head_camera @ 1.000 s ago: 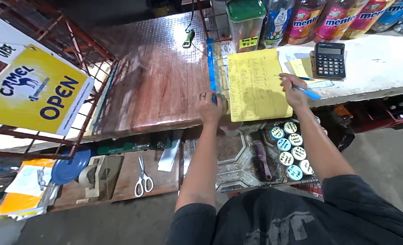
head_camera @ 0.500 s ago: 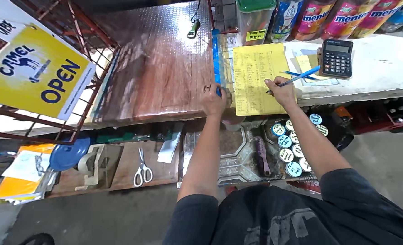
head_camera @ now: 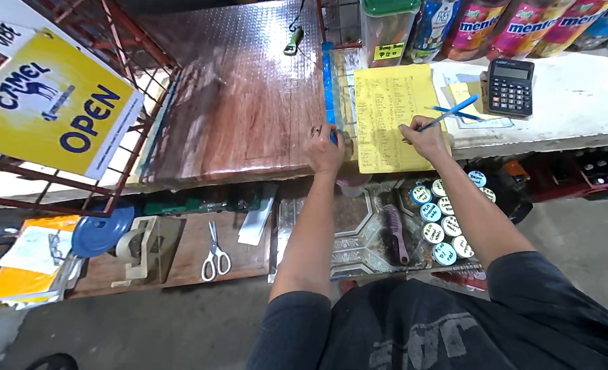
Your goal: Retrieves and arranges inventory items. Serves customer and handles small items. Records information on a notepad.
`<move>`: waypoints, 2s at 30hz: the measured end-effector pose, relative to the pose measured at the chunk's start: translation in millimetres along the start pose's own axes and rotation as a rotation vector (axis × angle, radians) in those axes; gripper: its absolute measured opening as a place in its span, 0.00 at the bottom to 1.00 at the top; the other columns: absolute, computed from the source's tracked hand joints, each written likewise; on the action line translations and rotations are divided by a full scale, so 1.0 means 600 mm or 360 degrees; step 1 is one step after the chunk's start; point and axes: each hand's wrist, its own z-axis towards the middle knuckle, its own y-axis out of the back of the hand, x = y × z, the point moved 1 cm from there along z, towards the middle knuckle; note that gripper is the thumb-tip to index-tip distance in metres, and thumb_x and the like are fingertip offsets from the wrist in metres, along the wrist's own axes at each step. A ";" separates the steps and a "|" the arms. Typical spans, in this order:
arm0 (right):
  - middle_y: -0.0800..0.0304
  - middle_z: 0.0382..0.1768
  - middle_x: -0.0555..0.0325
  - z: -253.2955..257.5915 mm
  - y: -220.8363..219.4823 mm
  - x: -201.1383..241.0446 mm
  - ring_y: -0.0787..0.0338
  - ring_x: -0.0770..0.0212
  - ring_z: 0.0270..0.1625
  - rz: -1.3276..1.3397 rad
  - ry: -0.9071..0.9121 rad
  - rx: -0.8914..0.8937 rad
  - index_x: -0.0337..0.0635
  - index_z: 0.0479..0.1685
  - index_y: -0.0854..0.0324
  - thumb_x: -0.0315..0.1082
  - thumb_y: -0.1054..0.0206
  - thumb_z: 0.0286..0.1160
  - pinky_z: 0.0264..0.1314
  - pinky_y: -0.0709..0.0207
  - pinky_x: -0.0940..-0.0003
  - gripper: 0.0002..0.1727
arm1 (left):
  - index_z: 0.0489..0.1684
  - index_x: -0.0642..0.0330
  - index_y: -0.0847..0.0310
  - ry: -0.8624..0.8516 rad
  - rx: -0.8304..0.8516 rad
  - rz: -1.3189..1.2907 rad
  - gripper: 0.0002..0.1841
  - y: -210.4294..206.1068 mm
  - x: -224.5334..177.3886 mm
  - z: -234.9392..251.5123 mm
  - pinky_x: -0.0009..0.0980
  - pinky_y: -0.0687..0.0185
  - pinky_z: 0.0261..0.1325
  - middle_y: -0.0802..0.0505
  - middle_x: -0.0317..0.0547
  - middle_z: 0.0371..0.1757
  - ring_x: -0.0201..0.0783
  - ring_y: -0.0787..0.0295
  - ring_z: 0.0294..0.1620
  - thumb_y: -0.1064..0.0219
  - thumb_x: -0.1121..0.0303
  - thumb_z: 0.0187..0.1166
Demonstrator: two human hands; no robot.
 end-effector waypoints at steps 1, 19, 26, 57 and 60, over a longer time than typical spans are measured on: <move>0.26 0.20 0.63 0.000 0.001 -0.002 0.25 0.72 0.22 -0.0032 0.0010 -0.0014 0.38 0.24 0.25 0.35 0.31 0.79 0.32 0.28 0.73 0.16 | 0.44 0.61 0.08 0.0007 0.0020 -0.0004 0.10 0.000 0.000 0.000 0.55 0.16 0.54 0.04 0.56 0.46 0.61 0.08 0.55 0.35 0.68 0.74; 0.29 0.18 0.61 0.002 -0.006 -0.008 0.27 0.66 0.23 -0.0186 0.0050 0.0029 0.40 0.21 0.27 0.33 0.34 0.77 0.31 0.32 0.65 0.15 | 0.43 0.62 0.08 -0.0031 0.0004 -0.0014 0.09 -0.001 0.000 0.001 0.53 0.15 0.56 0.04 0.56 0.46 0.60 0.08 0.55 0.33 0.69 0.74; 0.30 0.18 0.60 0.005 -0.006 -0.009 0.27 0.65 0.23 -0.0244 0.0024 0.0003 0.40 0.20 0.28 0.34 0.35 0.78 0.31 0.33 0.63 0.16 | 0.43 0.62 0.08 -0.0017 0.0015 -0.0025 0.09 -0.001 -0.001 0.001 0.53 0.16 0.57 0.04 0.56 0.47 0.60 0.08 0.55 0.33 0.70 0.74; 0.32 0.20 0.59 0.008 0.014 -0.002 0.30 0.63 0.25 -0.0244 -0.0109 -0.0034 0.39 0.22 0.28 0.33 0.36 0.79 0.33 0.35 0.60 0.15 | 0.43 0.61 0.08 -0.0010 0.0013 0.0026 0.10 0.003 -0.001 0.000 0.55 0.15 0.53 0.04 0.56 0.42 0.59 0.06 0.49 0.35 0.68 0.75; 0.29 0.21 0.57 0.009 0.032 -0.009 0.27 0.64 0.25 -0.0184 -0.0148 -0.0106 0.37 0.23 0.27 0.32 0.35 0.78 0.34 0.31 0.62 0.14 | 0.42 0.61 0.08 -0.0002 0.0029 0.0016 0.10 0.003 -0.003 0.001 0.54 0.16 0.53 0.04 0.57 0.42 0.60 0.06 0.50 0.35 0.68 0.75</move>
